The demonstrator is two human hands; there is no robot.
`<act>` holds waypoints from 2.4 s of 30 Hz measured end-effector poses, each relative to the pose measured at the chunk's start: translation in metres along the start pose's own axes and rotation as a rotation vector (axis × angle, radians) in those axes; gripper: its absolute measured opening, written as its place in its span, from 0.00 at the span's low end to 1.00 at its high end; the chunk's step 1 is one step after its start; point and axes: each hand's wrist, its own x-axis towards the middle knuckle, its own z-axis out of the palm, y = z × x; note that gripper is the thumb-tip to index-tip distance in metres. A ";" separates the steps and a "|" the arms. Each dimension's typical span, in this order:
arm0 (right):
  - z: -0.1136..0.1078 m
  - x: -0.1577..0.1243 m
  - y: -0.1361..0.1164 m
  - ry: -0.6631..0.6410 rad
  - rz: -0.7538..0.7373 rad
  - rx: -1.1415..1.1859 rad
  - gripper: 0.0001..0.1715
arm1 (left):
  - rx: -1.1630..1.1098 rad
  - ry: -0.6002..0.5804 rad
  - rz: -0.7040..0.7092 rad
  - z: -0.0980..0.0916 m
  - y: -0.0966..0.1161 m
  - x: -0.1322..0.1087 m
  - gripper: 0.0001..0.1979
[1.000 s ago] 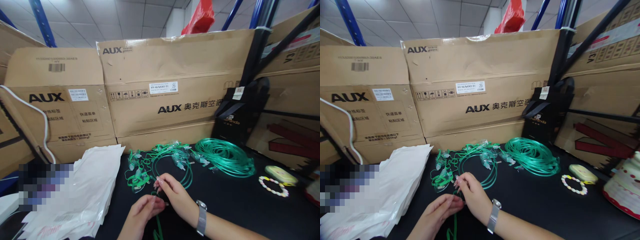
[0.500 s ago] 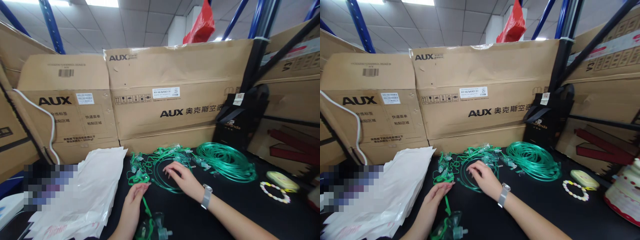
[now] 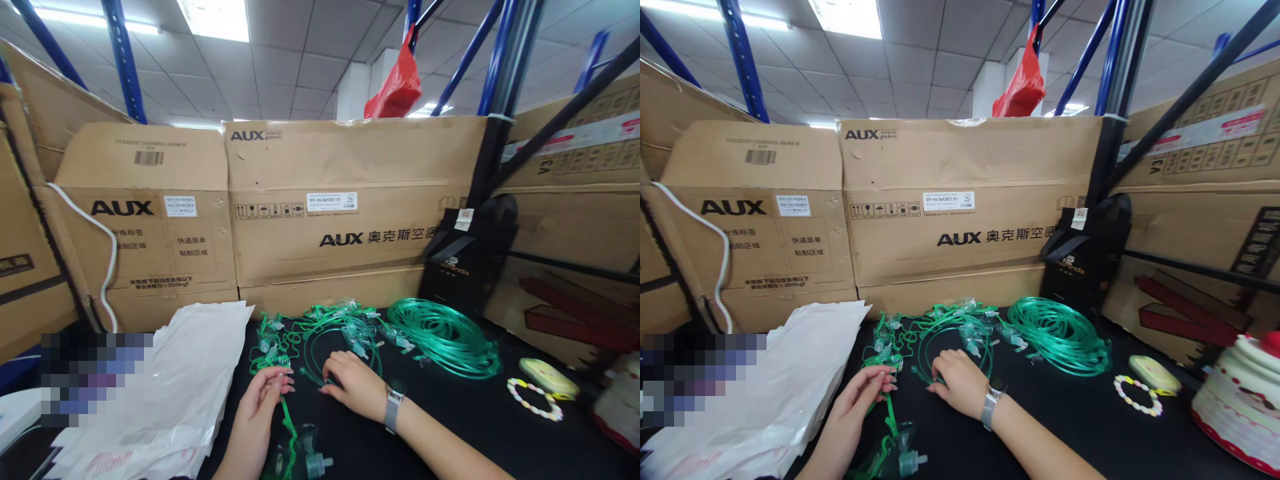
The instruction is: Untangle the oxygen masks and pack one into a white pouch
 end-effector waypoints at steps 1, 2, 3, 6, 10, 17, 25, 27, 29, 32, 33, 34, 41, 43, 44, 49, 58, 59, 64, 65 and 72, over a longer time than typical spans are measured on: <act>-0.001 0.000 0.000 -0.015 0.007 -0.021 0.04 | 0.001 0.000 0.003 0.000 0.000 0.000 0.18; -0.002 0.000 0.000 -0.028 0.019 -0.040 0.02 | 0.002 0.000 0.004 0.001 0.001 -0.001 0.18; -0.004 0.000 0.001 -0.037 0.036 -0.054 0.02 | 0.002 -0.001 0.002 0.001 0.001 -0.001 0.18; -0.008 0.000 0.003 -0.047 0.118 -0.072 0.05 | -0.001 0.002 -0.006 0.001 0.001 0.000 0.18; -0.009 0.000 0.007 -0.049 0.299 -0.033 0.22 | -0.002 0.014 -0.009 0.001 0.000 0.002 0.17; -0.063 0.021 0.042 -0.006 0.500 0.268 0.15 | 0.073 -0.054 -0.036 0.001 0.000 0.002 0.18; -0.158 0.045 0.083 0.634 0.444 0.600 0.15 | 0.308 -0.195 -0.027 -0.001 -0.001 -0.001 0.15; -0.165 0.041 0.079 0.828 0.333 0.637 0.14 | 0.361 -0.230 -0.023 -0.001 0.005 -0.004 0.16; -0.166 0.036 0.068 0.975 0.206 0.668 0.18 | 0.481 -0.275 -0.005 0.000 0.013 -0.008 0.18; -0.162 0.030 0.047 1.091 0.055 0.700 0.20 | 0.798 -0.421 0.019 -0.001 0.023 -0.015 0.21; -0.161 0.030 0.041 1.114 0.020 0.701 0.19 | 0.880 -0.479 0.020 -0.001 0.025 -0.017 0.21; -0.161 0.030 0.035 1.131 -0.007 0.696 0.18 | 0.933 -0.529 0.018 -0.001 0.027 -0.018 0.21; -0.142 0.040 0.021 0.965 -0.066 0.490 0.12 | 1.059 -0.651 -0.002 -0.001 0.025 -0.022 0.16; -0.120 0.039 0.023 0.867 -0.064 0.408 0.09 | 1.055 -0.660 0.009 -0.001 0.024 -0.022 0.14; -0.109 0.039 0.026 0.831 -0.062 0.377 0.08 | 1.054 -0.661 0.013 -0.001 0.025 -0.022 0.12; -0.085 0.043 0.042 0.842 0.000 0.272 0.09 | 1.021 -0.634 -0.016 0.001 0.028 -0.022 0.07; -0.183 0.083 0.039 1.318 0.055 0.230 0.15 | 0.564 -0.459 -0.091 0.002 0.028 -0.013 0.07; -0.193 0.088 0.034 1.375 0.049 0.235 0.15 | 0.489 -0.442 -0.083 0.002 0.028 -0.011 0.08; -0.232 0.099 0.002 1.603 -0.132 0.381 0.13 | 0.267 -0.309 -0.070 0.002 0.030 -0.004 0.13; -0.237 0.098 -0.006 1.635 -0.207 0.429 0.13 | 0.223 -0.275 -0.074 0.002 0.031 -0.004 0.13; -0.235 0.036 -0.053 1.451 -0.312 0.774 0.14 | 0.111 0.038 0.257 -0.004 0.058 -0.024 0.09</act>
